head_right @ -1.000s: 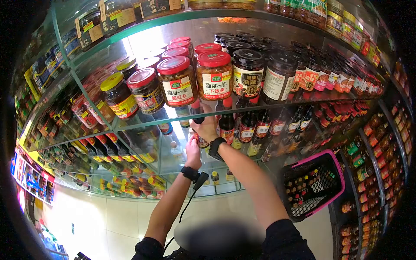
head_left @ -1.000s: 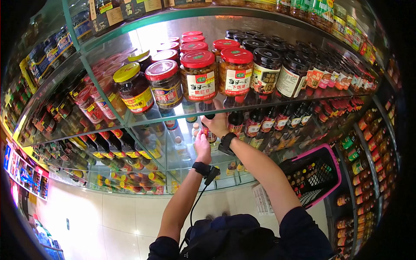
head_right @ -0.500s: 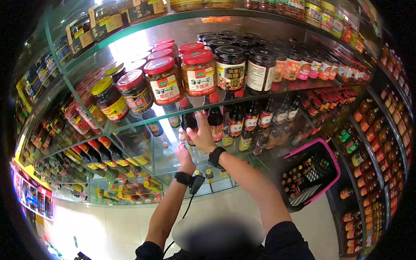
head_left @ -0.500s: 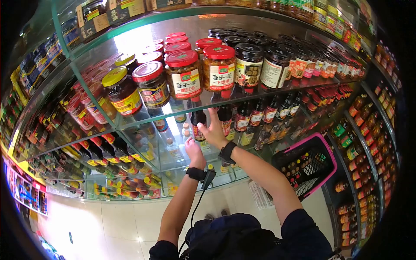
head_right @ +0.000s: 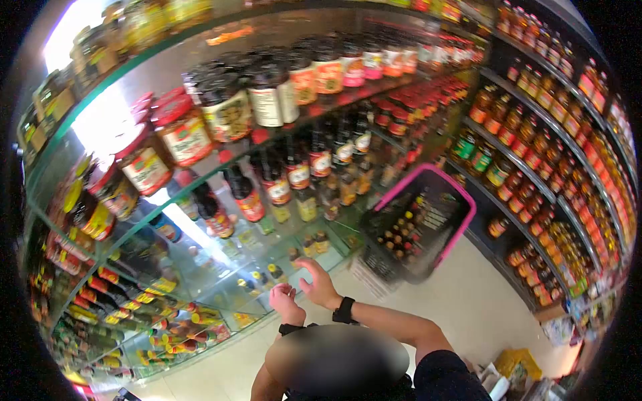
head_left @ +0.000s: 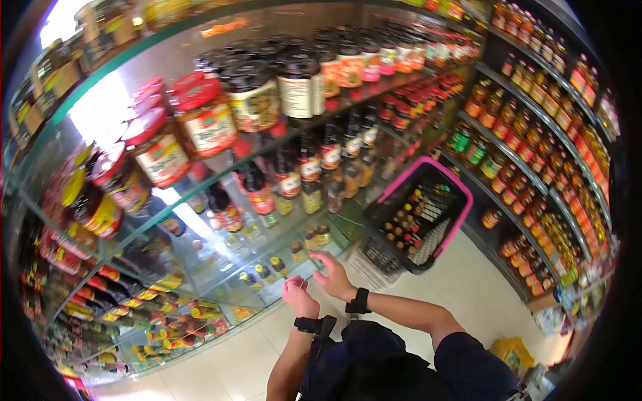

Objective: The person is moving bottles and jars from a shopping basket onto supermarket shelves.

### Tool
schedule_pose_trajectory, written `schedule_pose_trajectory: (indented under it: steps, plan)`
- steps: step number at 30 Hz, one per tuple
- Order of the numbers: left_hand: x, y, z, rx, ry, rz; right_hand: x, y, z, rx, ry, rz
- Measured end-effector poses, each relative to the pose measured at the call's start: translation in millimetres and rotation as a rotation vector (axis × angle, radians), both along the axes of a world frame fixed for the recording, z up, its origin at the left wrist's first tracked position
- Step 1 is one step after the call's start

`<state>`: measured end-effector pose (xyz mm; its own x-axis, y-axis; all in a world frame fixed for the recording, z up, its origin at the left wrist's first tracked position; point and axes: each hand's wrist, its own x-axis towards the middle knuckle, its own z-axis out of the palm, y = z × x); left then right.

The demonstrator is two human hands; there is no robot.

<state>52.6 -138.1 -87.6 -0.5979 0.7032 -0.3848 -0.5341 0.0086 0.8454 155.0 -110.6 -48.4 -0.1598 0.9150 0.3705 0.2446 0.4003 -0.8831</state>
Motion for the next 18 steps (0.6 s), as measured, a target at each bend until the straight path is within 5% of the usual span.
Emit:
schedule_pose_trajectory:
  steps: [11, 18]
  plan:
    - [179, -18, -80, -0.248, -0.143, -0.624, 229, -102, -143, -0.327, 0.076, -0.462]
    - [359, -17, -101, -0.337, -0.21, -0.613, 392, -114, -178, -0.603, 0.268, -0.427]
